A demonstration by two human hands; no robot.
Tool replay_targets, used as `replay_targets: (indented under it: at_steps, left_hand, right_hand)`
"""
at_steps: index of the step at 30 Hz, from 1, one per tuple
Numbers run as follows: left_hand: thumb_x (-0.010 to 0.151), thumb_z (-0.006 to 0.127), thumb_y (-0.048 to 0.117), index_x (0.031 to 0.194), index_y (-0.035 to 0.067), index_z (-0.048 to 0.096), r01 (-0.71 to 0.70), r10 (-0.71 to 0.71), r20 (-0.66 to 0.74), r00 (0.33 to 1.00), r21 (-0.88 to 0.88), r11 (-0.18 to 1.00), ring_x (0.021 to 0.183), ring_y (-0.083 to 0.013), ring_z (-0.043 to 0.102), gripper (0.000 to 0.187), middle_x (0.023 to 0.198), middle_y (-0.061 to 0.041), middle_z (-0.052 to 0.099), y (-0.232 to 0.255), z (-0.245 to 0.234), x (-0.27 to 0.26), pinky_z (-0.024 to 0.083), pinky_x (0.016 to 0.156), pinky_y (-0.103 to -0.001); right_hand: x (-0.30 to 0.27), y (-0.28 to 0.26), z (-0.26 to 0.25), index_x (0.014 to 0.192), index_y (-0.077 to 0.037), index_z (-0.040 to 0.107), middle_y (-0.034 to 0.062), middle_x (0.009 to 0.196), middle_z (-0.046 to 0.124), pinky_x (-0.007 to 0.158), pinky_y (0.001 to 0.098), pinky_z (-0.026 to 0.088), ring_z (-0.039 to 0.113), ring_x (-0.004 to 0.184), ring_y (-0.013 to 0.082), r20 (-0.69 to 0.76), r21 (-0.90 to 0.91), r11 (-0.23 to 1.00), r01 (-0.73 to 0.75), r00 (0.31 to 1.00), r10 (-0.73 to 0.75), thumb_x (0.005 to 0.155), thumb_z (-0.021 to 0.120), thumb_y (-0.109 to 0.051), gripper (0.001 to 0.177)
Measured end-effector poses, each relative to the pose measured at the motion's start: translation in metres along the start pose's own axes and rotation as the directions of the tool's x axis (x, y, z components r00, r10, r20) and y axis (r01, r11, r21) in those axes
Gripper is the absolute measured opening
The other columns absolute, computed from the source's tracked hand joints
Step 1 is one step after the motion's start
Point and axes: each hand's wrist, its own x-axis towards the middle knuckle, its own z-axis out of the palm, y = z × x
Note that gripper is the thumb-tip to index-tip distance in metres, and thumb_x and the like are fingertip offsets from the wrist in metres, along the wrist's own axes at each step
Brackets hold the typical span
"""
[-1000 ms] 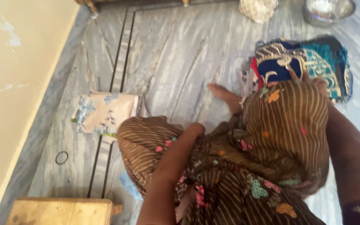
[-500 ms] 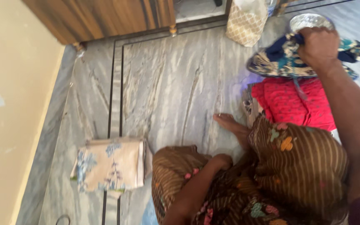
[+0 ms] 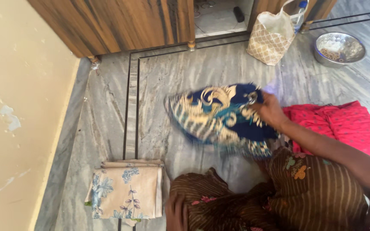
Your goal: The person sits on the floor and folds several pieces of clothing by hand, including a red top, a blue patterned cloth, and a light-colored floral cloth. The person smooths and folds each item into neat stacks on the floor.
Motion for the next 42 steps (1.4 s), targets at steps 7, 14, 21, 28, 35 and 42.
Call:
replay_targets:
  at_steps: [7,14,21,28,35,42]
  left_hand:
    - [0.085,0.065,0.021,0.131,0.006,0.065,0.068,-0.174,0.262,0.949,0.368,0.927,0.131,-0.0444,0.049,0.048,0.139,-0.023,0.056,-0.063,-0.01,-0.092,0.025,0.104,-0.064]
    - [0.08,0.066,0.034,0.135,0.01,0.064,0.049,-0.207,0.309,0.928,0.449,0.892,0.138,-0.045,0.043,0.06,0.144,-0.021,0.054,-0.1,-0.009,-0.109,0.009,0.104,-0.078]
    - [0.084,0.063,0.034,0.127,0.005,0.063,-0.131,-0.037,0.33,0.943,0.471,0.872,0.14,-0.0429,0.04,0.052,0.146,-0.02,0.054,-0.119,-0.003,-0.133,0.006,0.106,-0.087]
    - [0.103,0.05,0.034,0.113,0.014,0.065,-0.217,0.187,0.111,0.976,0.517,0.828,0.134,-0.0308,0.05,0.026,0.141,-0.008,0.058,-0.149,0.023,-0.148,0.016,0.111,-0.083]
    - [0.101,0.05,0.034,0.103,0.015,0.065,-0.338,0.323,0.123,0.938,0.532,0.777,0.13,-0.0307,0.052,0.025,0.136,-0.007,0.061,-0.17,0.048,-0.139,0.02,0.107,-0.085]
    - [0.098,0.052,0.038,0.098,0.015,0.064,-0.381,0.331,0.192,0.924,0.538,0.752,0.129,-0.0294,0.054,0.026,0.134,-0.008,0.064,-0.17,0.038,-0.129,0.023,0.106,-0.085]
  right_hand:
    - [-0.002,0.029,0.056,0.115,0.0,0.075,0.0066,0.083,0.077,0.061,0.0282,0.054,0.066,0.067,0.013,0.264,-0.026,0.985,-0.17,0.949,0.17,0.078,0.07,0.0,0.037]
    - [0.018,-0.006,0.072,0.115,0.005,0.073,0.0084,0.089,0.075,0.062,0.0295,0.056,0.068,0.068,0.0157,0.054,0.256,0.957,-0.133,0.991,0.123,0.076,0.069,0.004,0.039]
    - [-0.013,-0.073,0.032,0.115,0.002,0.068,0.0115,0.101,0.076,0.074,0.0355,0.064,0.075,0.08,0.0214,-0.084,0.599,0.799,-0.06,0.987,0.136,0.081,0.066,0.012,0.036]
    - [-0.09,-0.096,-0.032,0.117,0.001,0.069,0.0121,0.107,0.076,0.078,0.036,0.062,0.074,0.085,0.0196,-0.154,0.528,0.848,-0.043,0.977,0.145,0.087,0.066,0.01,0.031]
    - [-0.113,-0.081,-0.078,0.115,0.003,0.07,0.013,0.103,0.076,0.073,0.0304,0.06,0.072,0.079,0.0175,-0.235,0.292,0.953,-0.077,0.96,0.149,0.084,0.067,0.01,0.032]
    - [-0.112,-0.074,-0.009,0.117,0.004,0.074,0.0108,0.096,0.075,0.07,0.0303,0.056,0.067,0.077,0.0139,-0.192,0.096,0.995,0.032,0.981,-0.013,0.078,0.074,0.009,0.04]
